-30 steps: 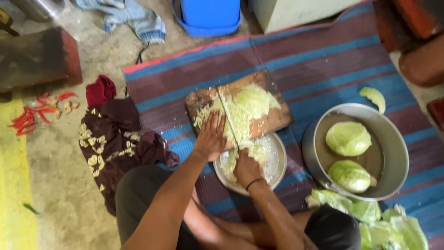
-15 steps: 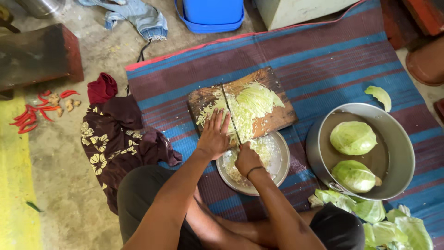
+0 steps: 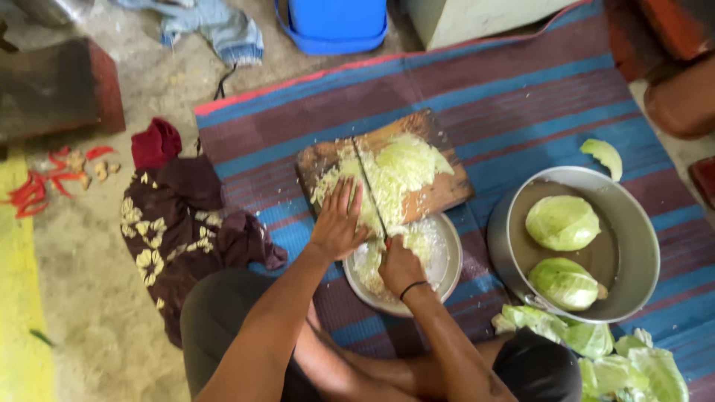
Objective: The person sits on a mat and chops cabbage on a wooden board using a knife. They wash the cabbage in a metal pot of water, peel off outer leaves, and slice the vegetable into thin strips, placing the chopped pieces into a metal bowl.
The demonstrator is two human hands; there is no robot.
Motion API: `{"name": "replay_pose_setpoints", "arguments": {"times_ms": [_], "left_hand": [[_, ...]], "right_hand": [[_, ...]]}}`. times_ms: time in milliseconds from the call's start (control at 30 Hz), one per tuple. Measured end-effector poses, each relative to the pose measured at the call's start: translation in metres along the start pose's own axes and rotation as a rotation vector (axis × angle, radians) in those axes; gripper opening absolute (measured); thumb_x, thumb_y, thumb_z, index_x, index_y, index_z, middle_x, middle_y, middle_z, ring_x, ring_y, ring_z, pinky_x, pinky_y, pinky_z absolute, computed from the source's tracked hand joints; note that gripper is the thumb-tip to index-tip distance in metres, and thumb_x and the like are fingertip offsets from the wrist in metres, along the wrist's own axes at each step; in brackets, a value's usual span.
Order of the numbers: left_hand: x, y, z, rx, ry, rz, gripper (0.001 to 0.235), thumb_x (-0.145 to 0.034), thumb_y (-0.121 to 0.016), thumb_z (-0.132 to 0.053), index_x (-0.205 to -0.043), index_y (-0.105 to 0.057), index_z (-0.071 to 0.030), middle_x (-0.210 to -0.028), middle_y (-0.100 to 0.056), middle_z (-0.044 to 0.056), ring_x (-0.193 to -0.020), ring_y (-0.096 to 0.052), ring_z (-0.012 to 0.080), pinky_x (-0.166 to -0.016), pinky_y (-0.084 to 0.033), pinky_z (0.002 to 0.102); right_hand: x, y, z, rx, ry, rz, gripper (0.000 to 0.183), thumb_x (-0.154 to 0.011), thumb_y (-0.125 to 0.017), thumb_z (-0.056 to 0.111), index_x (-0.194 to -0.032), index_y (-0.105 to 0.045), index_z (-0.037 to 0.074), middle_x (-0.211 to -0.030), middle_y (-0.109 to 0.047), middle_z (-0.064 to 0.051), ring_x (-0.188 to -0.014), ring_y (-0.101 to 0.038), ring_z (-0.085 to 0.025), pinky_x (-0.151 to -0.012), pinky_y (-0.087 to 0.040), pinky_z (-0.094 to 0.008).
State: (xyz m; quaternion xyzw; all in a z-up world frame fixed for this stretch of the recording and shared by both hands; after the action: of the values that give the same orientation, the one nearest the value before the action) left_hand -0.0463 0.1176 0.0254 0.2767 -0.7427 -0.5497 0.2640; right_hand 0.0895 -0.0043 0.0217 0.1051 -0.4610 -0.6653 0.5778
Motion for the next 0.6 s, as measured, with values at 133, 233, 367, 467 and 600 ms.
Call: {"name": "replay_pose_setpoints", "arguments": {"times_ms": [133,233,367,467,600], "left_hand": [[-0.006,0.005,-0.001,-0.016,0.028,0.021,0.08,-0.1,-0.04,-0.037,-0.16,-0.004,0.002,-0.168,-0.001,0.022,-0.155,0.0,0.0363,-0.124,-0.012,0.052],[-0.007,0.007,-0.001,-0.006,0.026,0.047,0.078,-0.102,-0.04,-0.036,-0.16,-0.003,0.002,-0.167,0.002,0.023,-0.155,0.003,0.0364,-0.124,-0.011,0.052],[-0.005,0.008,-0.001,-0.003,0.007,0.024,0.076,-0.102,-0.041,-0.033,-0.16,-0.007,0.002,-0.169,-0.001,0.022,-0.157,0.001,0.0379,-0.126,-0.013,0.053],[-0.006,0.008,0.0,0.003,-0.002,0.032,0.076,-0.101,-0.044,-0.032,-0.159,-0.008,0.002,-0.167,-0.002,0.023,-0.155,-0.001,0.0397,-0.123,-0.013,0.054],[-0.004,0.003,0.0,0.023,0.003,-0.01,0.077,-0.1,-0.046,-0.031,-0.161,-0.011,-0.001,-0.168,-0.01,0.021,-0.157,-0.007,0.0378,-0.126,-0.015,0.054]], "right_hand": [[0.017,0.028,0.033,0.019,-0.045,0.032,0.03,-0.099,-0.055,0.023,-0.117,-0.046,0.001,-0.095,-0.069,-0.034,-0.097,-0.067,-0.053,-0.087,-0.051,-0.06],[0.024,0.035,0.047,0.086,-0.089,0.081,0.029,-0.101,-0.053,0.023,-0.118,-0.045,0.001,-0.096,-0.069,-0.034,-0.098,-0.067,-0.053,-0.087,-0.051,-0.061],[0.027,0.03,0.041,0.099,-0.081,0.075,0.031,-0.099,-0.053,0.023,-0.118,-0.044,0.0,-0.095,-0.07,-0.034,-0.098,-0.068,-0.052,-0.087,-0.052,-0.061],[0.013,0.013,0.02,0.079,-0.055,0.079,0.034,-0.099,-0.053,0.022,-0.119,-0.043,-0.004,-0.094,-0.069,-0.035,-0.096,-0.068,-0.052,-0.087,-0.052,-0.06],[-0.033,-0.029,-0.006,0.073,0.002,0.038,0.04,-0.098,-0.052,0.02,-0.124,-0.042,-0.008,-0.093,-0.069,-0.035,-0.093,-0.069,-0.052,-0.084,-0.054,-0.059]]}}
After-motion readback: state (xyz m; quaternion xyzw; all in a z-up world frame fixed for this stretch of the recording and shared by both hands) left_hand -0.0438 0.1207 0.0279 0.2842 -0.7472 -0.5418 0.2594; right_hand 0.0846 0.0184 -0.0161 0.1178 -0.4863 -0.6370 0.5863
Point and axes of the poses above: each hand's wrist, its own x-axis away from the middle knuckle, its own y-axis out of the back of the hand, z = x × y, the point moved 2 cm from there along -x, towards the middle knuckle
